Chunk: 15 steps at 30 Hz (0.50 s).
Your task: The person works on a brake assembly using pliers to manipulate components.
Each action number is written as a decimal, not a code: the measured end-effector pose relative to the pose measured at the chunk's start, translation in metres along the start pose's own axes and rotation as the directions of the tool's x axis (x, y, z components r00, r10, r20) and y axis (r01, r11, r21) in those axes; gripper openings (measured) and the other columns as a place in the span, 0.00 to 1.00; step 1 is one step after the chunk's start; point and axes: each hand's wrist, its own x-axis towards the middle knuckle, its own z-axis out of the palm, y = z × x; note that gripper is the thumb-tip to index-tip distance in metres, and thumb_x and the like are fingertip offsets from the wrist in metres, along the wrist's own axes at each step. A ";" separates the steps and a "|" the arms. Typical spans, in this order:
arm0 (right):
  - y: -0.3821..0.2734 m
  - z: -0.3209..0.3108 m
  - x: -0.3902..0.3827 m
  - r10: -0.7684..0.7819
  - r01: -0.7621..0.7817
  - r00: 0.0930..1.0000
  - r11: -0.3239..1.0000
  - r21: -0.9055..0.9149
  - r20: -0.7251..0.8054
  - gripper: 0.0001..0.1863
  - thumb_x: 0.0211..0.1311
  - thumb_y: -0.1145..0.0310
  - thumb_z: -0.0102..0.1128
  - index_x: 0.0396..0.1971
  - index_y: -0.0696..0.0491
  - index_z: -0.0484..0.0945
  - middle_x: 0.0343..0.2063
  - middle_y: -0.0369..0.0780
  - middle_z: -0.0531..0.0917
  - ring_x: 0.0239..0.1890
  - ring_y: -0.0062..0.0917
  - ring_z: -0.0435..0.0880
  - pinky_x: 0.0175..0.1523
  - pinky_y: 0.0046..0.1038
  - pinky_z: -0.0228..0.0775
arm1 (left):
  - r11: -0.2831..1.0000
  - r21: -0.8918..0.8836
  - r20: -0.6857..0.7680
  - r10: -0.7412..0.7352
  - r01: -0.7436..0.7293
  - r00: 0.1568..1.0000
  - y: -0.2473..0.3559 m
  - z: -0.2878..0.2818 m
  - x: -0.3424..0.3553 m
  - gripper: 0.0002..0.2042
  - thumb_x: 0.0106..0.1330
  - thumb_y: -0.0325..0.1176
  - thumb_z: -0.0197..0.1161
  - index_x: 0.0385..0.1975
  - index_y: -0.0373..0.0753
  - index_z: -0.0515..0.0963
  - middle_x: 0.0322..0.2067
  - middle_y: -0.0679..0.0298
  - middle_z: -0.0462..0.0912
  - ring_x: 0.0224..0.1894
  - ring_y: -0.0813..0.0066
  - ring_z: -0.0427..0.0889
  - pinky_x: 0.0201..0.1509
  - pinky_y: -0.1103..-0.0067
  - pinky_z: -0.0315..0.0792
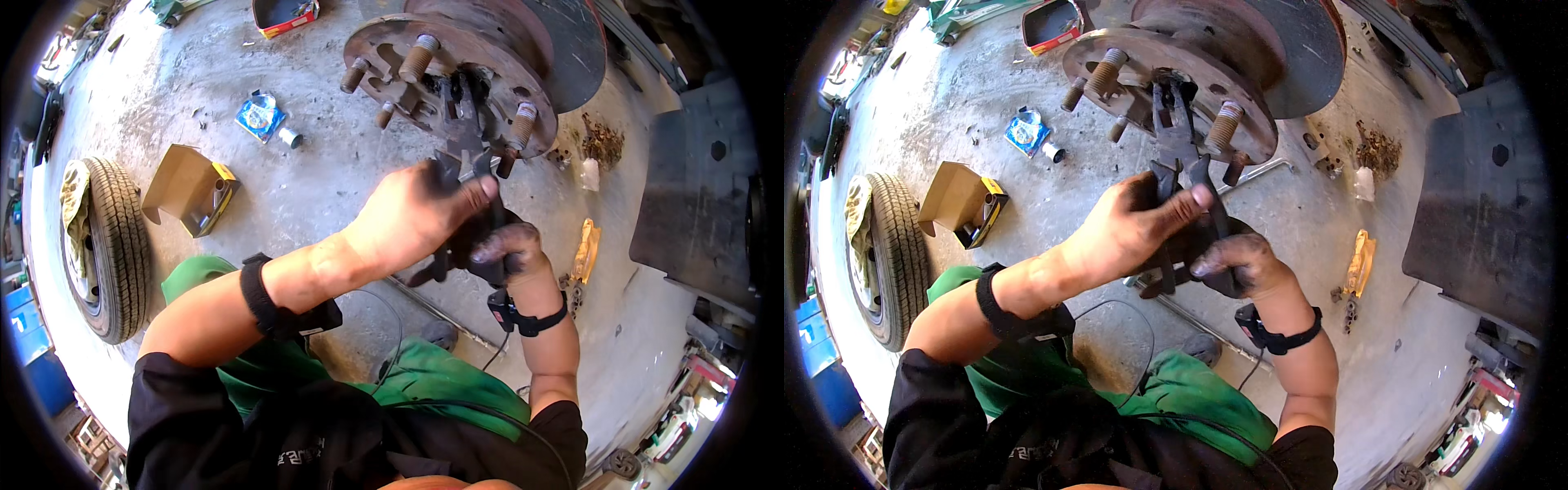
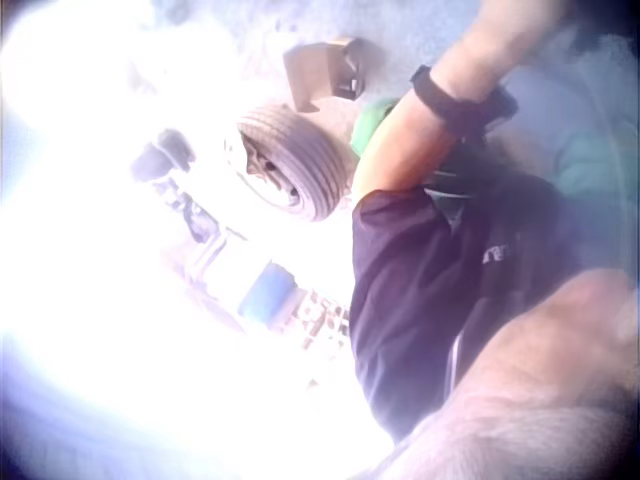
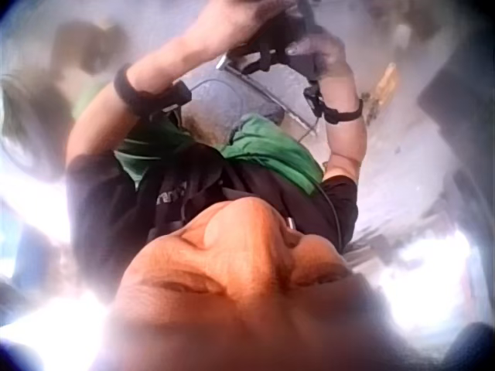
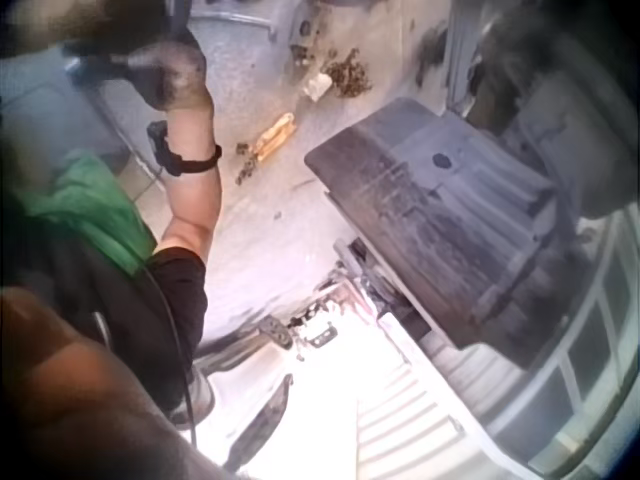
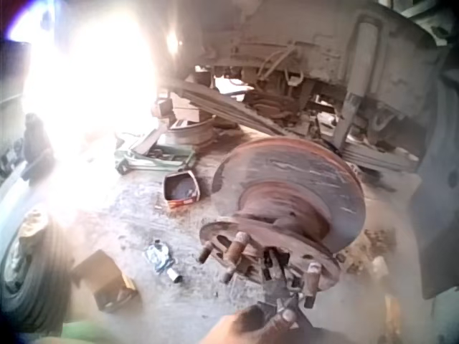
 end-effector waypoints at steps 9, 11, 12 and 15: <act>-0.060 0.105 -0.022 0.138 -0.108 0.958 0.986 0.128 -0.253 0.43 0.46 0.69 0.53 0.66 0.69 0.55 0.56 0.61 0.72 0.57 0.54 0.76 0.62 0.56 0.68 | 0.819 -0.552 0.177 -0.065 0.154 0.982 0.004 -0.004 -0.012 0.24 0.70 0.54 0.59 0.38 0.32 0.80 0.29 0.65 0.81 0.29 0.81 0.77 0.32 0.80 0.73; -0.064 0.109 -0.025 0.182 -0.146 0.941 0.979 0.143 -0.286 0.41 0.47 0.69 0.52 0.65 0.68 0.58 0.57 0.60 0.73 0.58 0.53 0.76 0.61 0.59 0.67 | 0.752 -0.632 0.214 -0.065 0.189 0.975 0.005 -0.004 -0.013 0.24 0.71 0.52 0.59 0.39 0.31 0.80 0.33 0.61 0.85 0.32 0.76 0.83 0.37 0.78 0.80; -0.067 0.114 -0.026 0.189 -0.150 0.935 0.978 0.147 -0.301 0.40 0.47 0.70 0.51 0.65 0.67 0.59 0.57 0.59 0.73 0.59 0.52 0.76 0.62 0.60 0.66 | 0.677 -0.692 0.271 -0.077 0.250 0.959 0.010 -0.008 -0.014 0.23 0.71 0.51 0.59 0.40 0.31 0.79 0.34 0.59 0.85 0.34 0.75 0.84 0.39 0.76 0.81; -0.080 0.129 -0.021 0.210 -0.174 0.934 0.974 0.145 -0.290 0.37 0.48 0.70 0.50 0.63 0.66 0.62 0.57 0.58 0.74 0.61 0.54 0.73 0.62 0.64 0.62 | 0.509 -0.799 0.348 -0.044 0.321 0.936 0.017 -0.014 -0.019 0.23 0.71 0.51 0.58 0.41 0.31 0.76 0.36 0.55 0.85 0.36 0.70 0.86 0.43 0.72 0.83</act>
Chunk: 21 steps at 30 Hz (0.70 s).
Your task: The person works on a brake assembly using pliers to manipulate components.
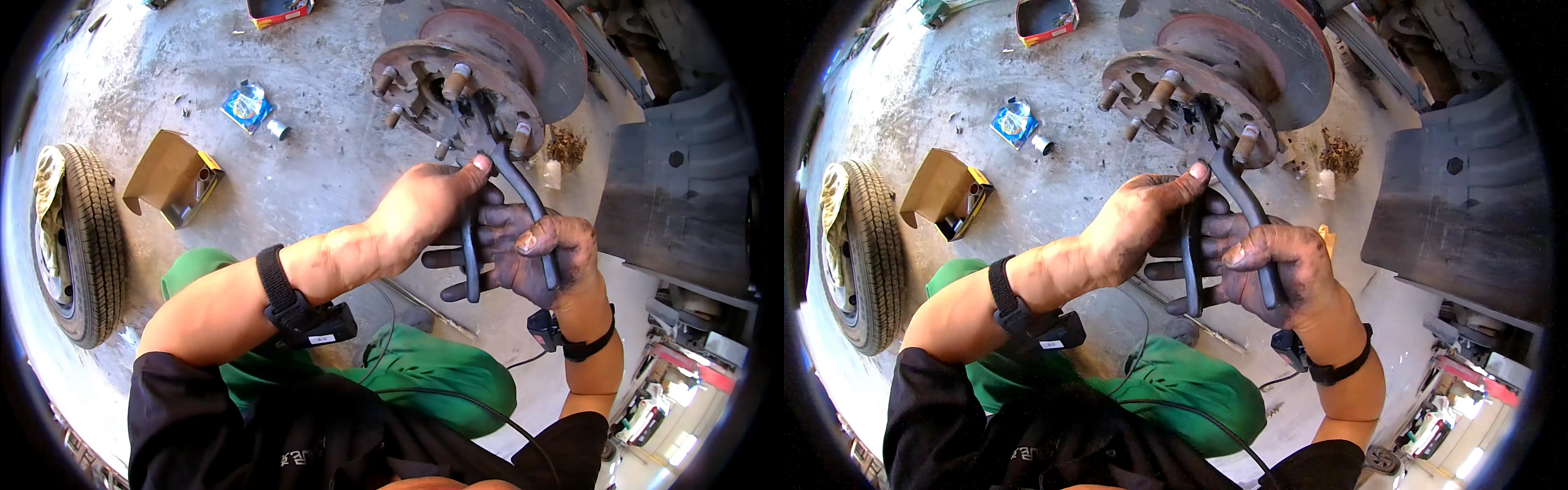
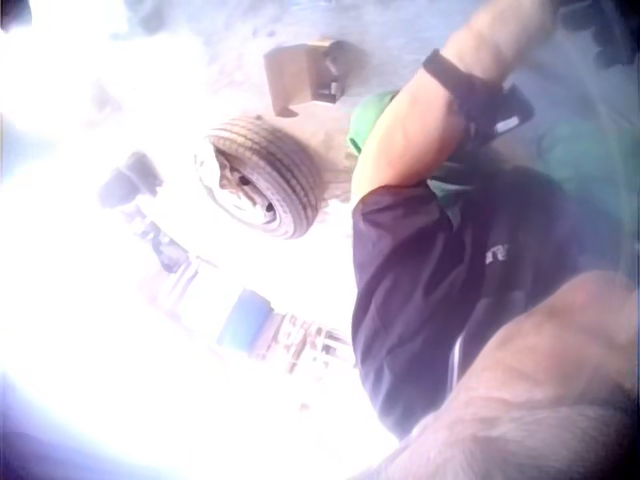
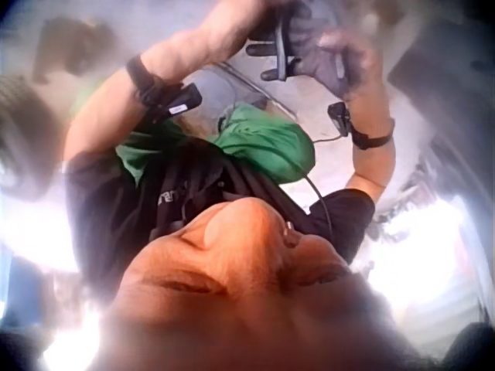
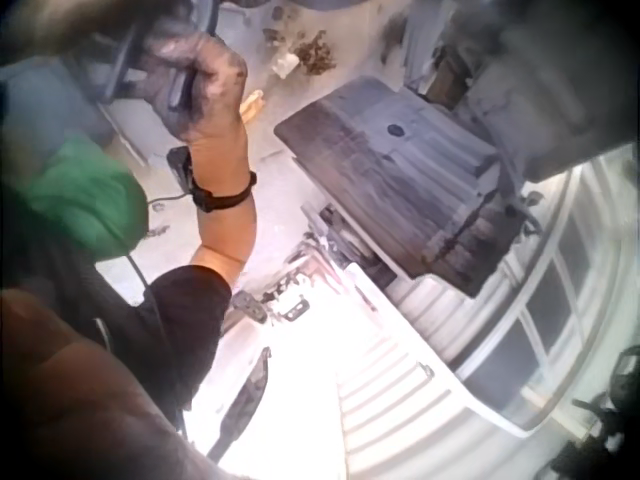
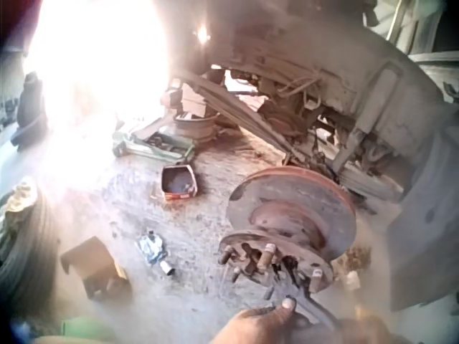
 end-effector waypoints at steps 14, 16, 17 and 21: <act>-0.045 0.043 -0.007 0.134 -0.176 0.957 0.973 -0.147 -0.258 0.35 0.51 0.63 0.48 0.57 0.71 0.66 0.53 0.58 0.77 0.55 0.58 0.77 0.56 0.66 0.67 | 0.838 -0.516 0.136 -0.126 0.179 0.983 0.020 0.018 -0.014 0.22 0.76 0.49 0.48 0.46 0.30 0.70 0.38 0.53 0.84 0.36 0.61 0.87 0.36 0.70 0.83; -0.050 0.053 -0.006 0.158 -0.180 0.959 0.981 -0.078 -0.233 0.35 0.51 0.63 0.47 0.58 0.71 0.66 0.54 0.60 0.76 0.56 0.59 0.76 0.55 0.69 0.65 | 0.843 -0.511 0.175 -0.092 0.170 0.980 0.018 0.016 -0.009 0.21 0.76 0.48 0.47 0.46 0.32 0.70 0.41 0.51 0.83 0.38 0.58 0.87 0.42 0.68 0.84; -0.051 0.054 -0.006 0.178 -0.209 0.959 0.970 -0.123 -0.222 0.37 0.51 0.61 0.48 0.59 0.72 0.64 0.54 0.62 0.75 0.56 0.61 0.75 0.56 0.69 0.65 | 0.832 -0.528 0.181 -0.088 0.172 0.980 0.016 0.016 -0.008 0.20 0.76 0.48 0.46 0.45 0.33 0.70 0.40 0.52 0.83 0.37 0.59 0.87 0.39 0.70 0.84; -0.061 0.058 -0.004 0.183 -0.242 0.947 0.947 -0.210 -0.265 0.40 0.51 0.56 0.49 0.58 0.73 0.65 0.54 0.67 0.73 0.56 0.62 0.75 0.57 0.68 0.63 | 0.829 -0.532 0.134 -0.120 0.174 0.984 0.026 0.018 -0.013 0.20 0.76 0.47 0.48 0.42 0.32 0.74 0.34 0.56 0.84 0.30 0.66 0.84 0.31 0.74 0.77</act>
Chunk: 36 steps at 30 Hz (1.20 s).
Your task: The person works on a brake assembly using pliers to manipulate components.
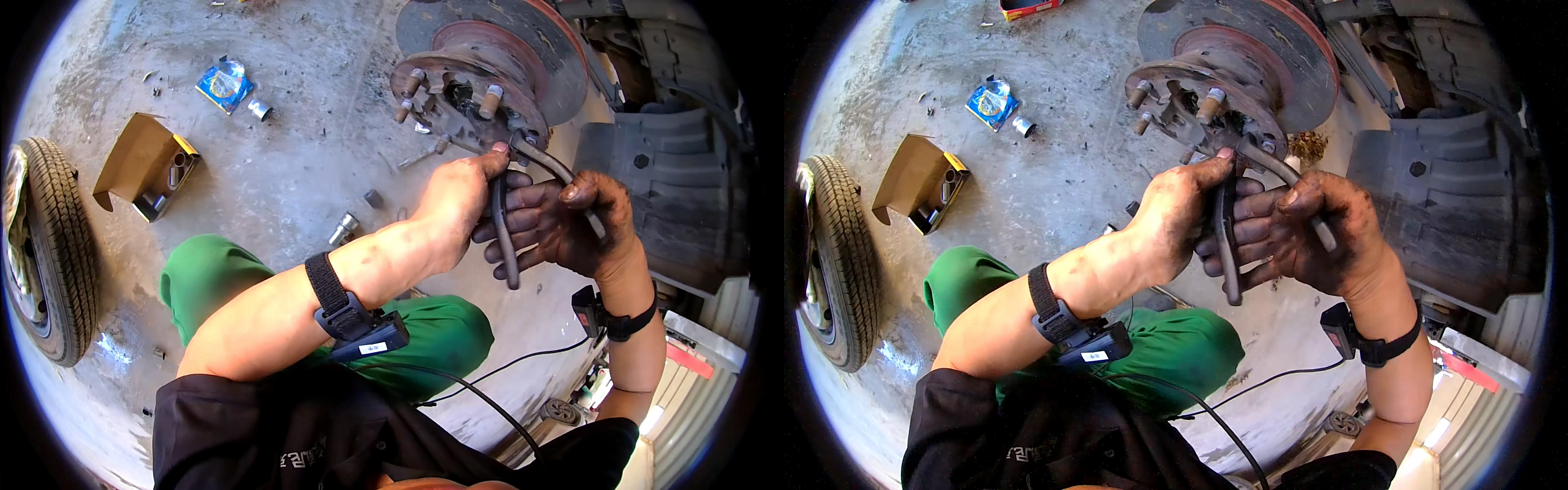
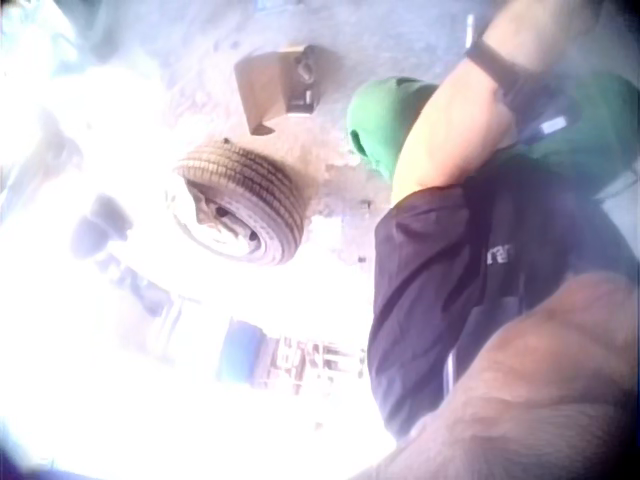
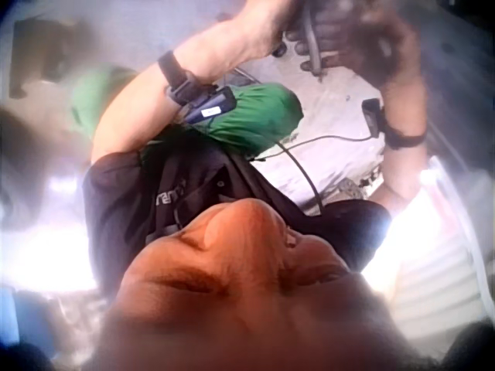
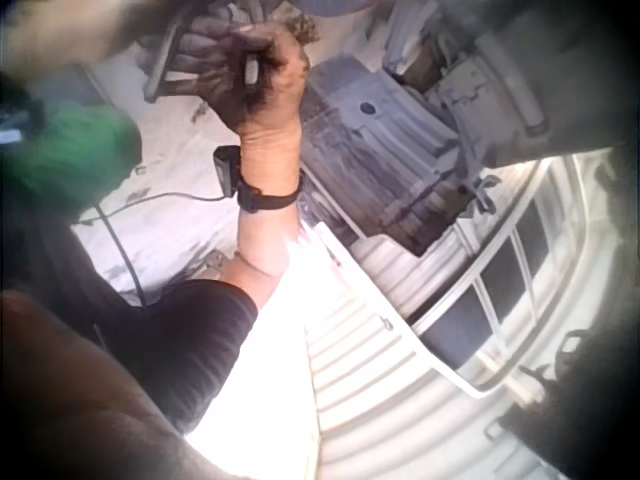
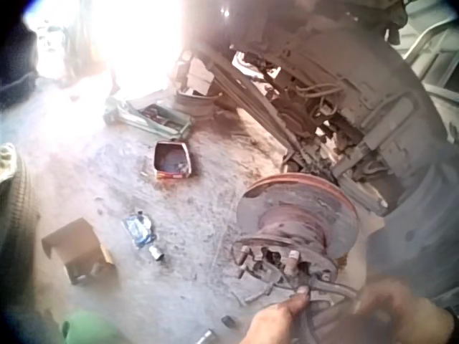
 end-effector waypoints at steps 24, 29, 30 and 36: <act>-0.020 0.040 -0.008 0.079 -0.074 0.961 0.997 0.027 -0.264 0.22 0.55 0.62 0.54 0.44 0.64 0.77 0.40 0.55 0.81 0.41 0.48 0.83 0.43 0.51 0.77 | 0.987 0.126 0.214 0.072 -0.100 0.974 0.009 -0.005 -0.003 0.24 0.72 0.53 0.55 0.33 0.33 0.79 0.28 0.61 0.82 0.33 0.74 0.79 0.37 0.74 0.71; -0.013 0.051 -0.010 0.043 -0.039 0.955 0.999 0.019 -0.293 0.21 0.58 0.63 0.55 0.45 0.64 0.77 0.41 0.54 0.82 0.41 0.47 0.83 0.46 0.57 0.77 | 0.950 0.234 0.295 0.135 -0.209 0.946 0.003 -0.001 -0.003 0.24 0.67 0.54 0.62 0.22 0.37 0.80 0.21 0.62 0.79 0.19 0.74 0.75 0.24 0.77 0.65; -0.015 0.051 -0.011 0.046 -0.037 0.961 0.999 0.040 -0.273 0.21 0.59 0.64 0.56 0.46 0.65 0.77 0.42 0.54 0.82 0.43 0.47 0.84 0.49 0.60 0.75 | 0.949 0.217 0.246 0.175 -0.230 0.953 0.002 0.002 -0.002 0.24 0.66 0.55 0.63 0.23 0.36 0.80 0.20 0.62 0.79 0.17 0.74 0.73 0.21 0.77 0.63; -0.033 0.060 -0.009 0.147 -0.157 0.910 0.988 0.006 -0.388 0.17 0.58 0.69 0.54 0.42 0.65 0.78 0.35 0.52 0.83 0.39 0.46 0.84 0.43 0.57 0.77 | 0.963 0.195 0.325 0.115 -0.185 0.939 0.010 0.007 -0.008 0.25 0.62 0.57 0.67 0.22 0.35 0.80 0.18 0.62 0.79 0.14 0.75 0.72 0.19 0.79 0.61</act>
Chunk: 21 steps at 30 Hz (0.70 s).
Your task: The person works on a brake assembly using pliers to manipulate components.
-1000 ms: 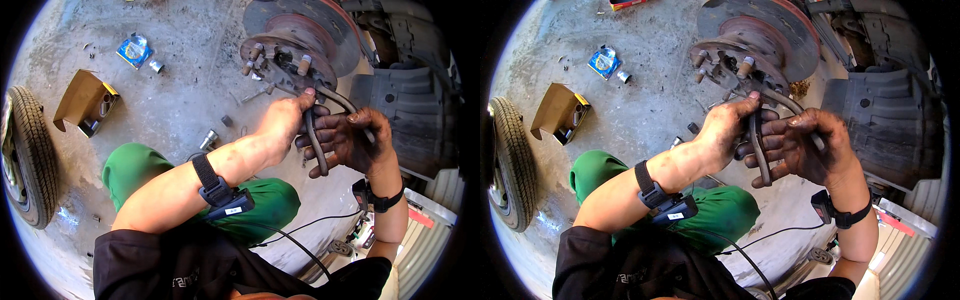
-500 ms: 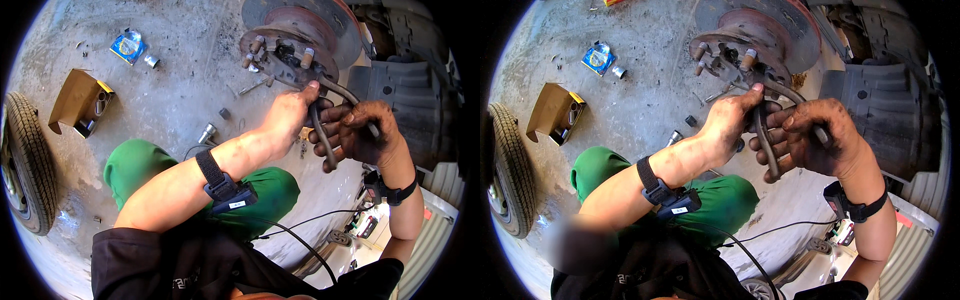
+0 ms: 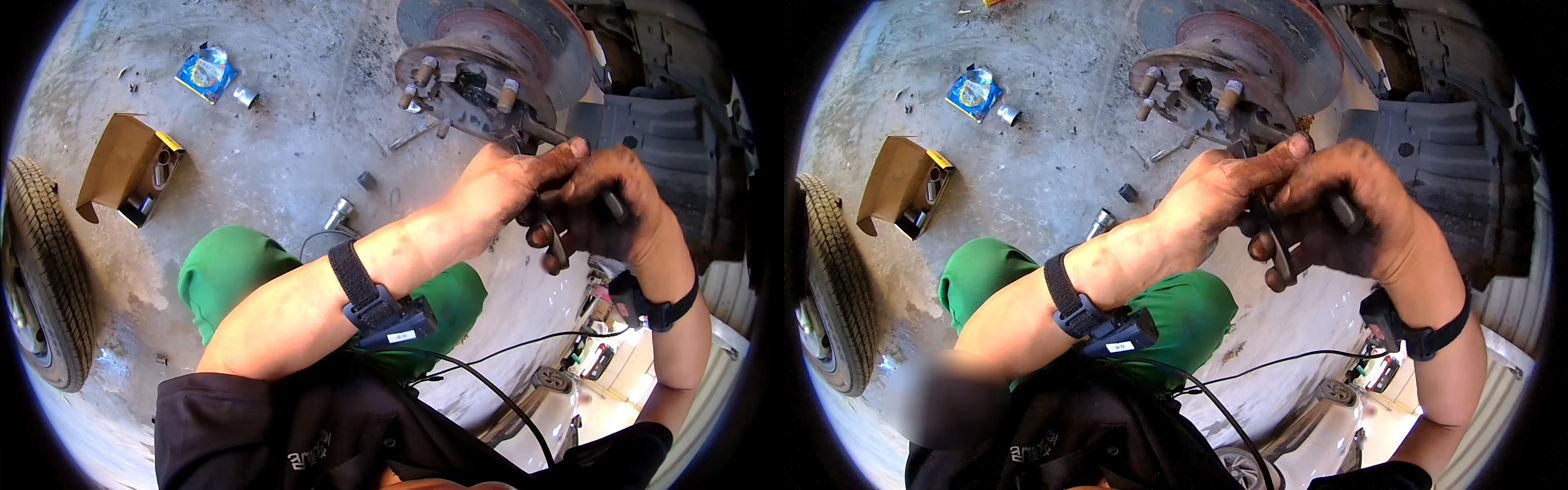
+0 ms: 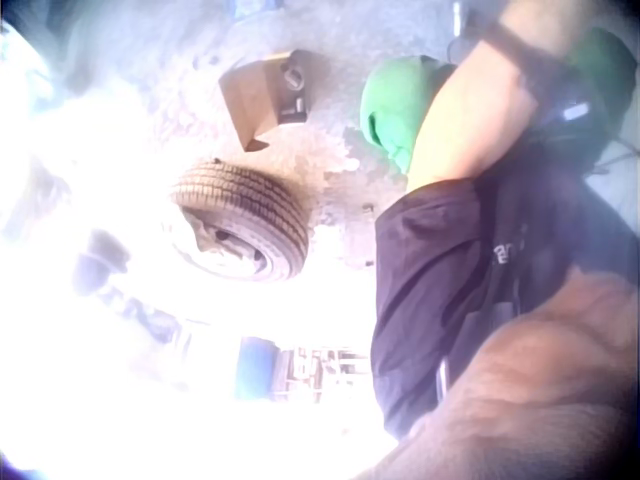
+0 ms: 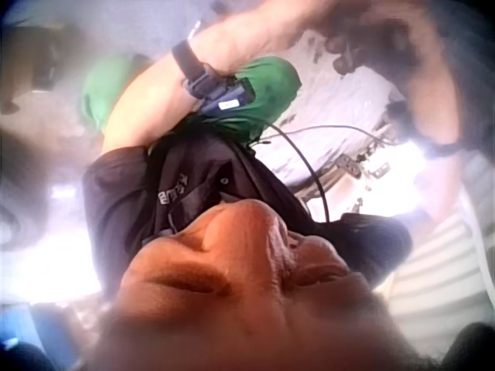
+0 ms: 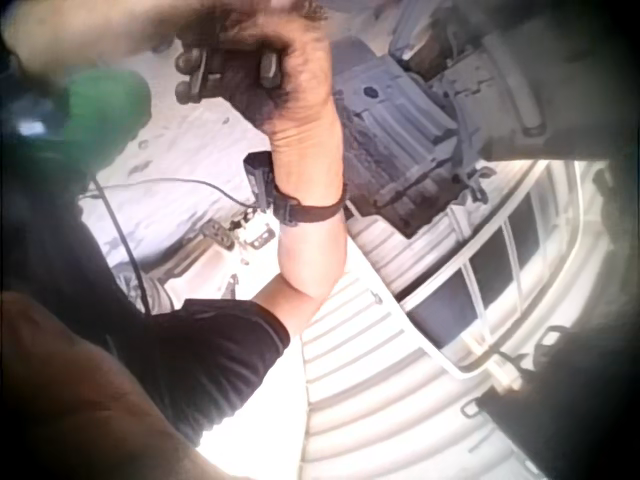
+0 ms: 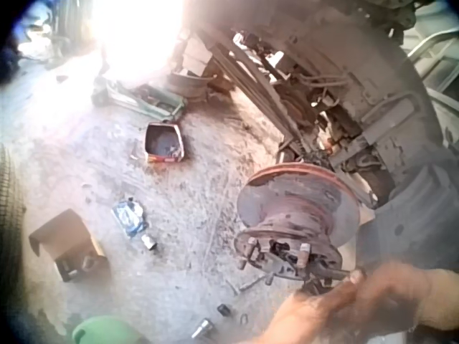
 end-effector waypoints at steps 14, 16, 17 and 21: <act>0.077 -0.012 0.051 -0.348 0.339 0.937 0.887 -0.313 0.029 0.09 0.50 0.76 0.52 0.30 0.65 0.76 0.20 0.42 0.79 0.22 0.29 0.82 0.30 0.31 0.77 | 0.985 0.069 -0.216 -0.141 0.159 0.966 -0.019 -0.014 0.005 0.17 0.60 0.45 0.67 0.29 0.32 0.80 0.22 0.59 0.80 0.19 0.71 0.78 0.18 0.70 0.71; 0.100 -0.020 0.063 -0.415 0.365 0.909 0.833 -0.416 -0.033 0.09 0.49 0.76 0.52 0.29 0.65 0.76 0.20 0.42 0.79 0.22 0.29 0.81 0.30 0.32 0.76 | 0.979 0.140 -0.244 -0.111 0.148 0.963 -0.032 -0.019 0.010 0.17 0.60 0.44 0.67 0.30 0.32 0.80 0.23 0.60 0.81 0.19 0.72 0.77 0.20 0.71 0.71; 0.107 -0.021 0.067 -0.479 0.377 0.875 0.768 -0.518 -0.075 0.09 0.48 0.75 0.53 0.29 0.65 0.75 0.20 0.41 0.79 0.21 0.30 0.81 0.29 0.32 0.75 | 0.970 0.207 -0.282 -0.069 0.131 0.957 -0.037 -0.020 0.012 0.17 0.60 0.44 0.68 0.30 0.32 0.80 0.24 0.60 0.81 0.19 0.74 0.76 0.22 0.72 0.71; 0.109 -0.024 0.068 -0.424 0.393 0.904 0.868 -0.303 -0.044 0.12 0.47 0.73 0.54 0.33 0.63 0.76 0.24 0.40 0.80 0.25 0.26 0.81 0.32 0.28 0.74 | 0.961 0.236 -0.320 -0.065 0.146 0.945 -0.038 -0.023 0.010 0.17 0.61 0.43 0.68 0.27 0.33 0.79 0.23 0.64 0.80 0.21 0.77 0.76 0.23 0.76 0.69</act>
